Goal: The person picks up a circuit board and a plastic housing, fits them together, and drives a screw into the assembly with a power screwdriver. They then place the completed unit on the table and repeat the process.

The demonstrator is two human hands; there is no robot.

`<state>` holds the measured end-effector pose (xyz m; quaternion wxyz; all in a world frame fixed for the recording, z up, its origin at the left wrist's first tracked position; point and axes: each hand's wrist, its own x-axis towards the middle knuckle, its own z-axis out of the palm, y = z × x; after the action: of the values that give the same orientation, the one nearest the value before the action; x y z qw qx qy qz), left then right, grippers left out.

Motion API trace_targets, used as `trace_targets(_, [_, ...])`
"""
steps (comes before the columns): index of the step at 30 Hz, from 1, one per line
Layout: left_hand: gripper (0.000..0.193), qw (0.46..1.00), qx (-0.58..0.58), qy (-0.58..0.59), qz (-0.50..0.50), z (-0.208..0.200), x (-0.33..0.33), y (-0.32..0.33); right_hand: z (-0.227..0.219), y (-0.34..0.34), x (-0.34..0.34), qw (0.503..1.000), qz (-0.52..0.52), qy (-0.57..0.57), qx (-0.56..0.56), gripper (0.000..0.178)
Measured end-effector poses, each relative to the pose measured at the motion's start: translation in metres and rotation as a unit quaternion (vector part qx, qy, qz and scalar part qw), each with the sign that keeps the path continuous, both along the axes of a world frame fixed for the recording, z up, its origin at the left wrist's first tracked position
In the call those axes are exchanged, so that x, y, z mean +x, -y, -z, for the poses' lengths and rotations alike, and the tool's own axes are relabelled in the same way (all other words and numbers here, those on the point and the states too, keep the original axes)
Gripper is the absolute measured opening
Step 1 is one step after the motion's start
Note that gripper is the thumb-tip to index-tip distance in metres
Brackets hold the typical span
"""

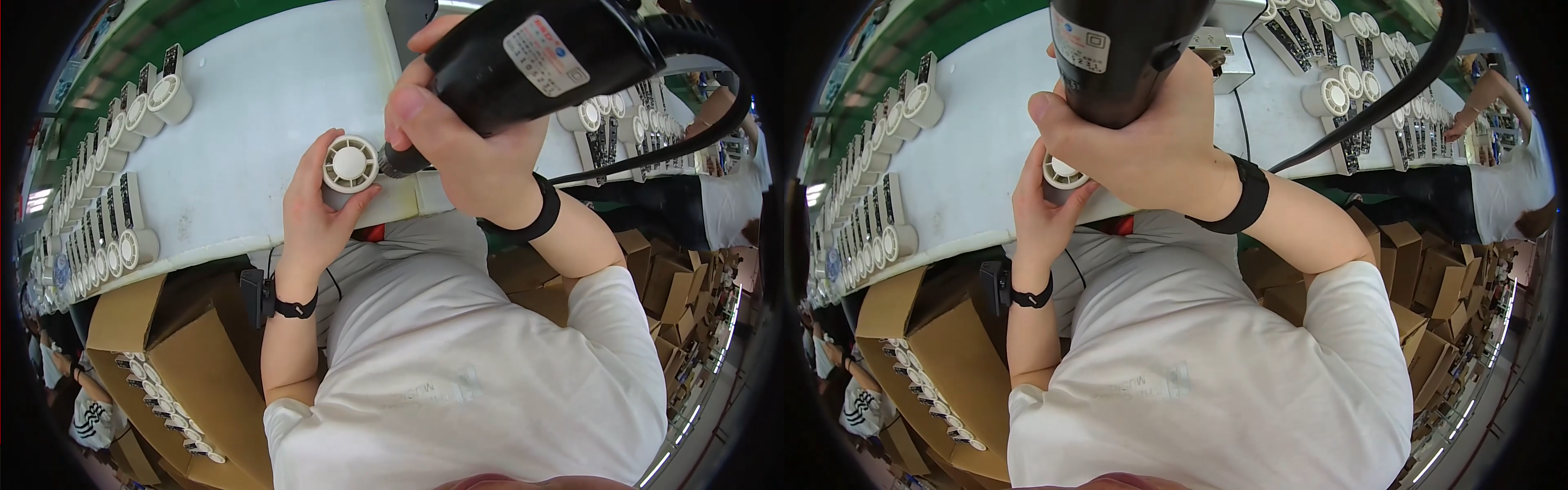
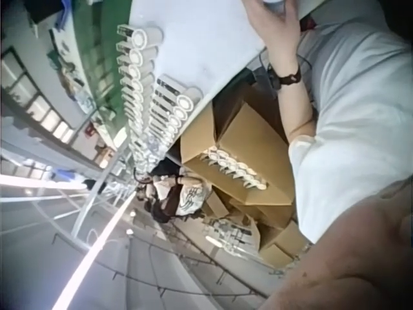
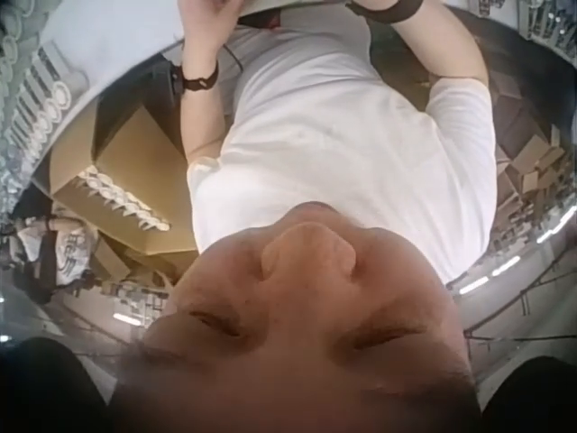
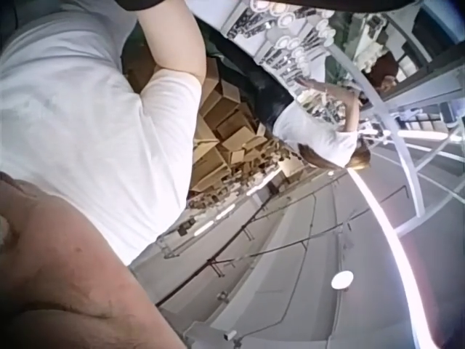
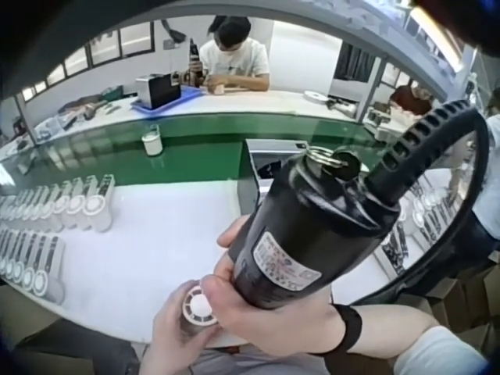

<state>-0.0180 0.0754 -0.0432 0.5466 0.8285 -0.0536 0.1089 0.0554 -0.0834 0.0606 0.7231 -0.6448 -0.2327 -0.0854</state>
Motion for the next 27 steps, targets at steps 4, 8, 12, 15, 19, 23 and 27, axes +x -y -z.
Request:
trace_targets(4, [0.073,1.0,-0.011,-0.01,0.001,-0.001,0.001,0.002,0.0,0.007,-0.003,0.998,-0.042,0.004,-0.049,0.026])
trace_targets(8, [0.072,1.0,-0.015,-0.027,-0.004,-0.003,0.003,0.001,-0.003,0.005,-0.007,0.994,-0.067,0.006,-0.091,0.034])
trace_targets(12, [0.071,0.998,0.05,0.036,-0.016,0.0,0.004,-0.005,-0.001,-0.001,-0.013,0.995,-0.066,-0.036,-0.065,0.032])
trace_targets(15, [0.07,0.996,0.041,0.068,-0.027,0.003,0.004,-0.003,0.003,-0.004,-0.016,0.996,-0.072,-0.055,-0.01,0.032])
trace_targets(19, [0.068,0.997,0.043,0.062,-0.013,-0.003,-0.003,-0.003,0.006,-0.005,-0.022,0.994,-0.071,-0.079,0.023,0.039])
trace_targets(23, [0.065,0.986,0.115,0.117,0.03,-0.02,-0.001,-0.009,-0.004,0.001,-0.02,0.994,-0.077,-0.071,0.041,0.04])
trace_targets(27, [0.063,0.957,0.264,0.034,0.114,-0.051,-0.014,-0.026,-0.018,0.027,-0.033,0.98,-0.054,-0.048,0.183,0.034])
